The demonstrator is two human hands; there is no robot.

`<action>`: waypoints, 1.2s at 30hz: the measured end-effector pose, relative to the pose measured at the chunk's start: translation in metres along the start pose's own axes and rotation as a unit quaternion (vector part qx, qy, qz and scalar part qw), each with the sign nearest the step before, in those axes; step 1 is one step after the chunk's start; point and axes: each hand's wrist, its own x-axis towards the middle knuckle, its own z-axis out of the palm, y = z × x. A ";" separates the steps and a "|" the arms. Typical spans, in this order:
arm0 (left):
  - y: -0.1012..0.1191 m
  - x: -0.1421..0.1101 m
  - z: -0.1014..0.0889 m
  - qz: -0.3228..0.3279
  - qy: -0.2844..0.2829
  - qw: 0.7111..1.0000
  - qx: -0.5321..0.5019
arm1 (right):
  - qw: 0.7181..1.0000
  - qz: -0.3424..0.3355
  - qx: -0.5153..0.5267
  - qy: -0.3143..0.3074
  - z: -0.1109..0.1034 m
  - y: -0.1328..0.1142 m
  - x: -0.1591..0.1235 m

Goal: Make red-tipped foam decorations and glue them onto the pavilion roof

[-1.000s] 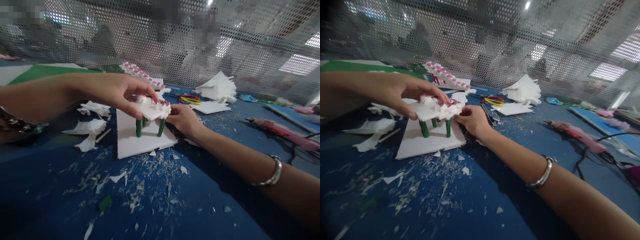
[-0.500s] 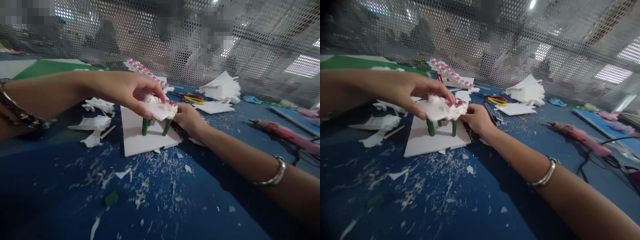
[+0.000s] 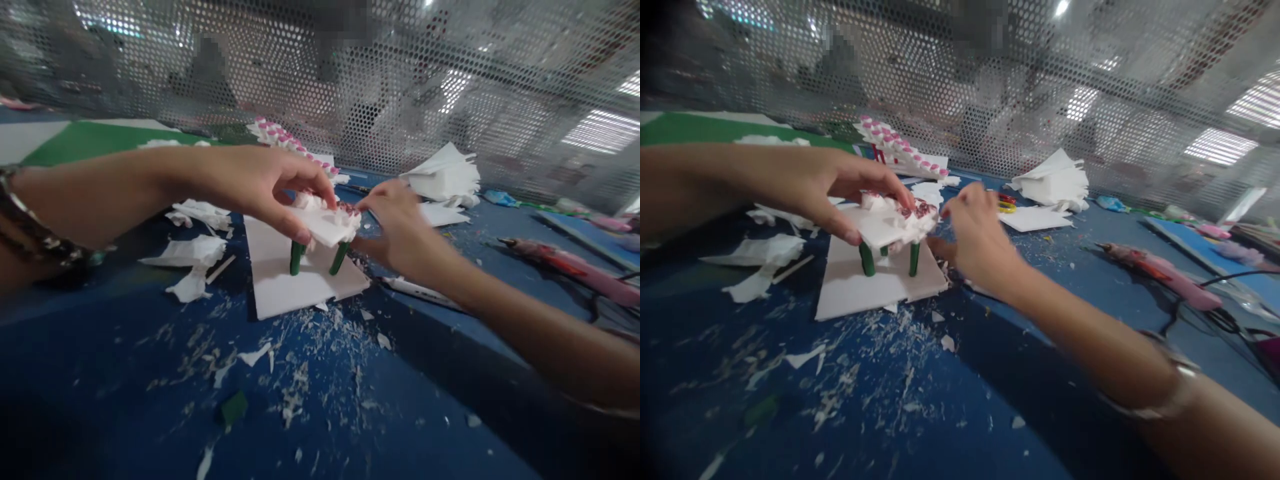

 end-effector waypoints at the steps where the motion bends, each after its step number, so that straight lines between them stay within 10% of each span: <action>1: 0.001 0.001 0.000 0.004 0.004 1.000 0.001 | 0.999 0.008 -0.036 0.029 -0.013 0.000 0.000; 7: -0.002 0.001 -0.006 0.023 -0.005 1.000 0.019 | 0.998 0.002 -0.056 0.032 -0.059 -0.006 0.003; 14: -0.015 -0.002 -0.015 0.047 -0.058 0.997 0.000 | 0.975 0.079 0.201 -0.058 -0.045 0.011 -0.019; 27: -0.027 -0.007 -0.024 0.062 -0.073 0.995 -0.033 | 0.952 0.035 0.289 -0.090 -0.021 0.004 -0.044; 36: -0.037 -0.017 -0.035 0.054 -0.095 0.991 -0.077 | 0.925 0.120 0.345 -0.106 -0.019 0.003 -0.044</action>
